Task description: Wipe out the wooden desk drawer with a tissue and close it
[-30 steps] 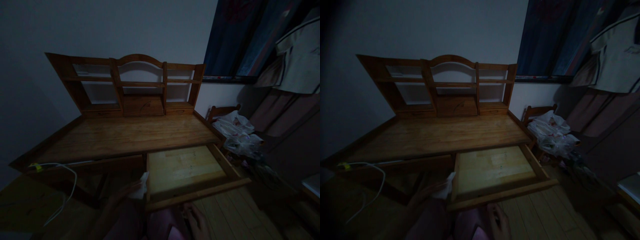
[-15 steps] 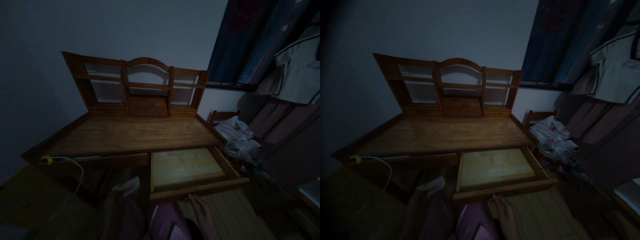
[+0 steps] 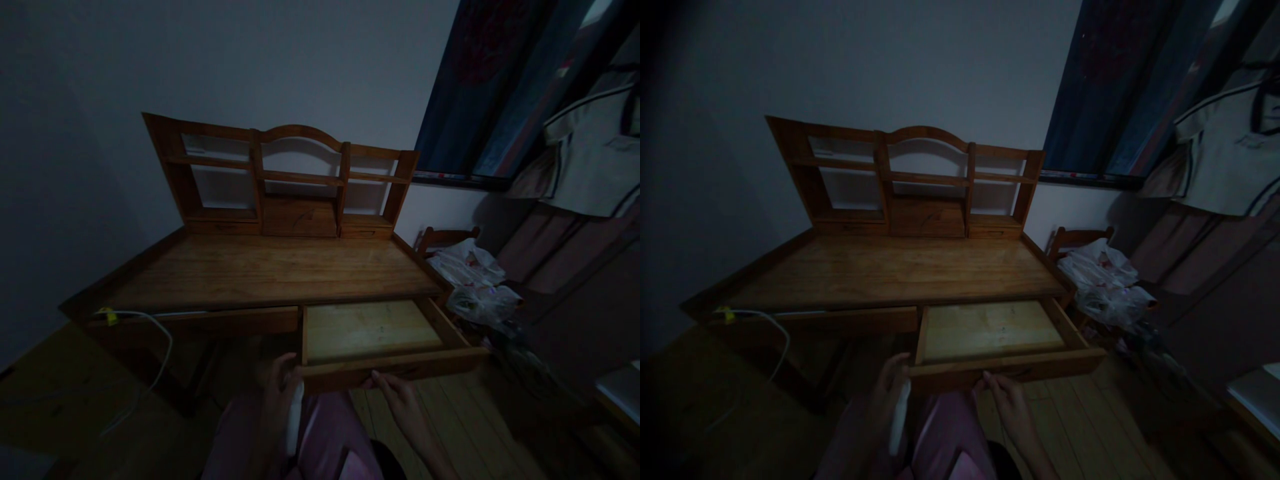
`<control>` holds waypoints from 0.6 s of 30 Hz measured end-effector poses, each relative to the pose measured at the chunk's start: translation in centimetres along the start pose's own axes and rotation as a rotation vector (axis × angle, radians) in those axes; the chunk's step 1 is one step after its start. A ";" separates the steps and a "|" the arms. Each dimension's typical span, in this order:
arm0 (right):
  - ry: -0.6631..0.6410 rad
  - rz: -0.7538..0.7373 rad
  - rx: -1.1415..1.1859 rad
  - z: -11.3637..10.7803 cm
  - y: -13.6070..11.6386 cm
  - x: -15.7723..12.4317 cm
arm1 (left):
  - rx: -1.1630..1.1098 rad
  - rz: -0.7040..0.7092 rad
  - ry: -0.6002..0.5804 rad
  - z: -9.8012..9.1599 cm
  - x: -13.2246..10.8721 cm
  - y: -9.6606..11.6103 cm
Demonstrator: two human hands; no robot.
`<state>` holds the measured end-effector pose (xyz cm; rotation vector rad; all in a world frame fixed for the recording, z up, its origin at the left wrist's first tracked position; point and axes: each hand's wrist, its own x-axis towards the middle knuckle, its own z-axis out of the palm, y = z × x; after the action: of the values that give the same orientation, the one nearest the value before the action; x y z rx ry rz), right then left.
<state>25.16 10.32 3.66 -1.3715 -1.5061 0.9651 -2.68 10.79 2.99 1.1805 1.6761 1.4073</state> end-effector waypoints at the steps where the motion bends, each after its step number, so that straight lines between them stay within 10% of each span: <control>1: -0.016 -0.007 -0.007 -0.2 -0.1 0.3 | -0.015 -0.006 -0.020 0.3 -0.5 0.3; 18: -0.109 0.059 -0.086 -1.6 1.9 5.3 | 0.322 -0.150 -0.059 1.9 0.1 -0.2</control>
<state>27.14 15.75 2.93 -1.4518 -1.6122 1.0364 -1.10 11.62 2.39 1.2239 1.9559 1.0276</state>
